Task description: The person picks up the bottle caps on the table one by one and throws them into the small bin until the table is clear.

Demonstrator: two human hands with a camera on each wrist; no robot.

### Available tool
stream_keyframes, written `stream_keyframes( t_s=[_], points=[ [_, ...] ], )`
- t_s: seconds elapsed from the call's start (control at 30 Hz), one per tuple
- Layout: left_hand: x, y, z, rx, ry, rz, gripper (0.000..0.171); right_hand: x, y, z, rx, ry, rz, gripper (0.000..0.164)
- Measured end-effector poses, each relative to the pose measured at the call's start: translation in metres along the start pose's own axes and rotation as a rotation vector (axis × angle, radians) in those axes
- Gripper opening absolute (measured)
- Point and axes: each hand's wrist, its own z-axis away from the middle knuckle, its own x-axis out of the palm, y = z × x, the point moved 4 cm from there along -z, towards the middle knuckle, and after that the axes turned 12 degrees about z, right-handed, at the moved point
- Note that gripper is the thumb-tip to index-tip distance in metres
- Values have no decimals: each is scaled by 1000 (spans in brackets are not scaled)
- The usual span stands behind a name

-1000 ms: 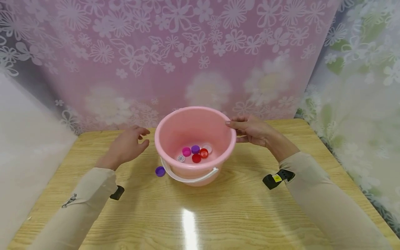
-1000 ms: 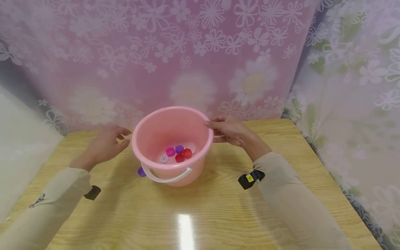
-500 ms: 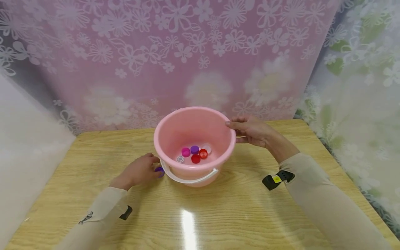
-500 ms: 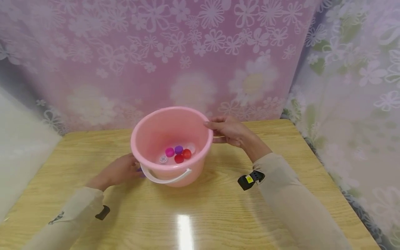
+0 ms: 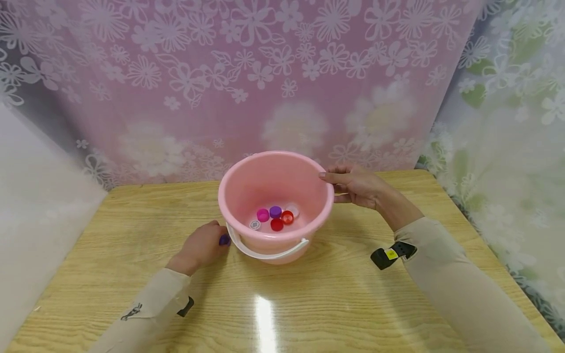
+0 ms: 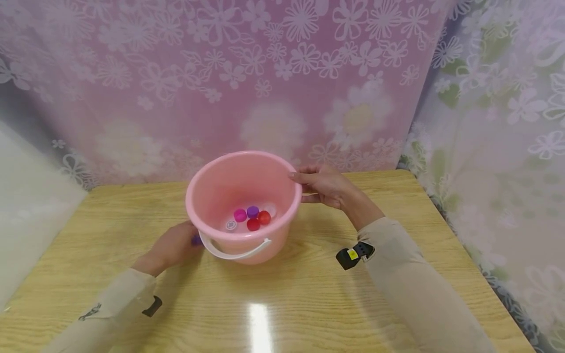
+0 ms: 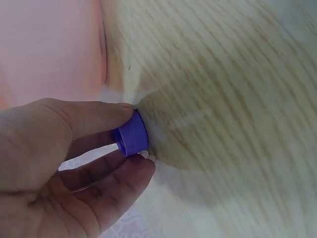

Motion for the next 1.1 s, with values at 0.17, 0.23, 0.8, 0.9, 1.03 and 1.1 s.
stream_keyframes(
  t_s=[0.17,0.23,0.8,0.9,1.03,1.1],
  points=[
    [-1,2,0,-39,-15,-7,22,0,0,-1,0,3,-1,36],
    [-2,3,-1,-54,-25,-4,24,0,0,-1,0,2,-1,36],
    [-3,-3,-5,-115,-86,89,15,-1,1,0,9,12,-22,35],
    [-7,-6,-2,-128,-96,117,13,-1,0,0,11,16,-21,35],
    [-18,-11,0,-120,-79,131,11,0,-1,0,8,15,-12,35],
    [-25,-13,0,-91,-66,122,11,-1,0,0,6,13,-6,36]
  ],
)
